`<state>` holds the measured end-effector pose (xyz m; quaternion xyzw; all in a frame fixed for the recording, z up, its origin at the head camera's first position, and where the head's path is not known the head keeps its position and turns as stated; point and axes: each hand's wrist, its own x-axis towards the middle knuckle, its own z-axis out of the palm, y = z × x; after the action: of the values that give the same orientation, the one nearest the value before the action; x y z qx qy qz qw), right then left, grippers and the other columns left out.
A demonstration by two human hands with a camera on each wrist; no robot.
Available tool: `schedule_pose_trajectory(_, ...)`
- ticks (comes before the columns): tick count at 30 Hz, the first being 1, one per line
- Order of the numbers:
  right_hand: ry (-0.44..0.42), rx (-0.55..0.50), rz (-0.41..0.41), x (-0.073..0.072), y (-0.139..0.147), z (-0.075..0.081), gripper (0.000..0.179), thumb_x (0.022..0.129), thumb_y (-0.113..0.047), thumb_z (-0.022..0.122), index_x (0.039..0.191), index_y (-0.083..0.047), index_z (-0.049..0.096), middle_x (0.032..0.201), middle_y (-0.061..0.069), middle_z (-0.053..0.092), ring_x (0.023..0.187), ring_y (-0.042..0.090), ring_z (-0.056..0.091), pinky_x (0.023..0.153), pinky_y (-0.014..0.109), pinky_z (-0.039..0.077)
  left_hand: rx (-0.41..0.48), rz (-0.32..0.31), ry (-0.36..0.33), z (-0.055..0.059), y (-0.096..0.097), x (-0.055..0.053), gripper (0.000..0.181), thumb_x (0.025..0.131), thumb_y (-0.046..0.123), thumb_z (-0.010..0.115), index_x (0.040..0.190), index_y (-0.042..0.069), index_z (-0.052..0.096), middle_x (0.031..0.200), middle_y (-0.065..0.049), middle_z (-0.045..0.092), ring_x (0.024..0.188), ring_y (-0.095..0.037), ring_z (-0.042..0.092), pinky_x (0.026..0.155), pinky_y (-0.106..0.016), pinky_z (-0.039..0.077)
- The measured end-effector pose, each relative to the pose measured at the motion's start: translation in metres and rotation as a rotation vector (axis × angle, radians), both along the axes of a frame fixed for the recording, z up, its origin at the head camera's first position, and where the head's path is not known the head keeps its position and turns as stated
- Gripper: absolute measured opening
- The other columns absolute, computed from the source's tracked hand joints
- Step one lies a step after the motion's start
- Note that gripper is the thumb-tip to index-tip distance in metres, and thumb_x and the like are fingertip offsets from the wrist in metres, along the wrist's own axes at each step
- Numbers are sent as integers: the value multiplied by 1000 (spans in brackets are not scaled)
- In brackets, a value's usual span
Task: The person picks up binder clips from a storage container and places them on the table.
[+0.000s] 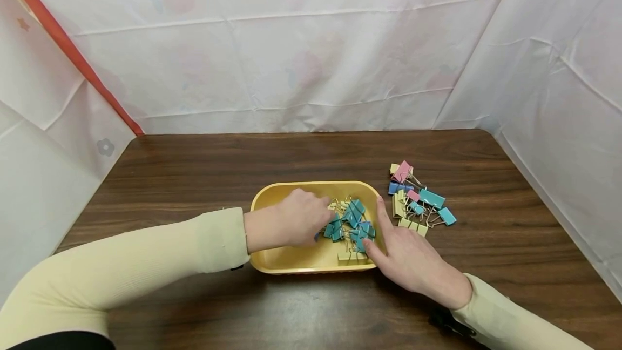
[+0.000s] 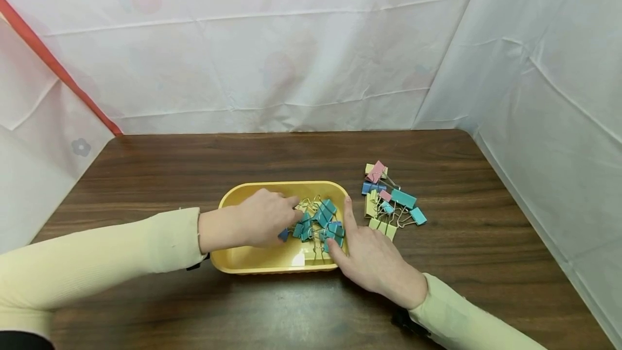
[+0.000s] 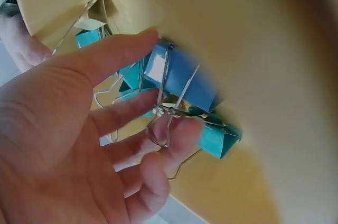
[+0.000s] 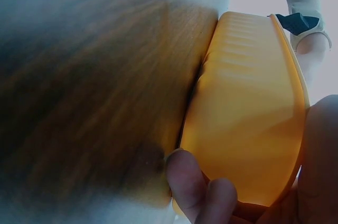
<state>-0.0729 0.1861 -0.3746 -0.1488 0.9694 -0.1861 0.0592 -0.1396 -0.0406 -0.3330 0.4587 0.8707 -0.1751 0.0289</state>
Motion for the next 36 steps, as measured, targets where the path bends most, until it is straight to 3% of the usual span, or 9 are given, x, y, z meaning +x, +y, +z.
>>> schedule_pose_trajectory(3,5,4,2,-1,0,0,89,99,-45,53,158,0,4,56,-2,46,52,11,49,52,34,43,-23,7,15,-1,1,1,30,79,37,77,103,20,72,97,0,60,78,-18,58,55,-33,50)
schedule_pose_trajectory(7,2,3,2,-1,0,-1,89,99,-45,53,158,0,5,57,-2,47,53,11,50,52,34,43,-36,-22,21,-2,3,3,45,82,42,74,119,18,69,116,-2,63,102,-22,56,79,-37,52)
schedule_pose_trajectory(11,-10,1,-2,0,-1,0,89,99,-45,53,159,-1,4,56,-2,47,52,11,50,52,34,43,-32,-39,-6,-4,5,5,53,86,45,72,128,14,63,120,-1,66,109,-22,57,90,-39,48)
schedule_pose_trajectory(14,-5,3,-2,0,-1,0,89,99,-46,52,159,-1,4,55,-3,46,52,10,49,52,34,43,24,-37,-16,-8,5,5,48,87,45,71,121,13,63,108,0,69,101,-20,63,84,-36,46)
schedule_pose_trajectory(17,4,1,0,0,0,1,89,99,-45,53,158,0,5,54,-3,46,51,10,49,51,34,43,110,-42,-9,-13,5,4,33,87,39,70,105,13,65,90,2,69,86,-18,66,75,-33,44)
schedule_pose_trajectory(22,-5,3,-2,1,-1,0,89,99,-45,53,159,-1,4,54,-3,46,51,10,49,51,35,43,202,-68,-11,-16,1,3,19,80,31,74,81,17,63,68,7,58,63,-13,58,64,-33,41)
schedule_pose_trajectory(26,-14,4,-3,1,-1,0,89,99,-46,53,159,-1,3,54,-3,46,51,10,49,51,34,43,241,-76,-59,-7,-3,4,20,75,31,76,77,19,60,63,10,52,57,-11,51,62,-33,43)
schedule_pose_trajectory(31,-8,1,-4,1,0,1,89,99,-46,52,159,-1,4,54,-3,46,51,11,49,51,34,42,319,-67,-143,15,-11,6,19,73,26,75,76,20,57,63,12,49,56,-9,47,60,-33,43)
schedule_pose_trajectory(36,-2,3,-4,1,0,1,89,99,-46,52,159,-1,4,53,-3,45,51,10,49,52,34,42,366,0,-176,36,-29,8,17,75,25,75,81,18,60,70,12,55,61,-7,52,67,-34,48)
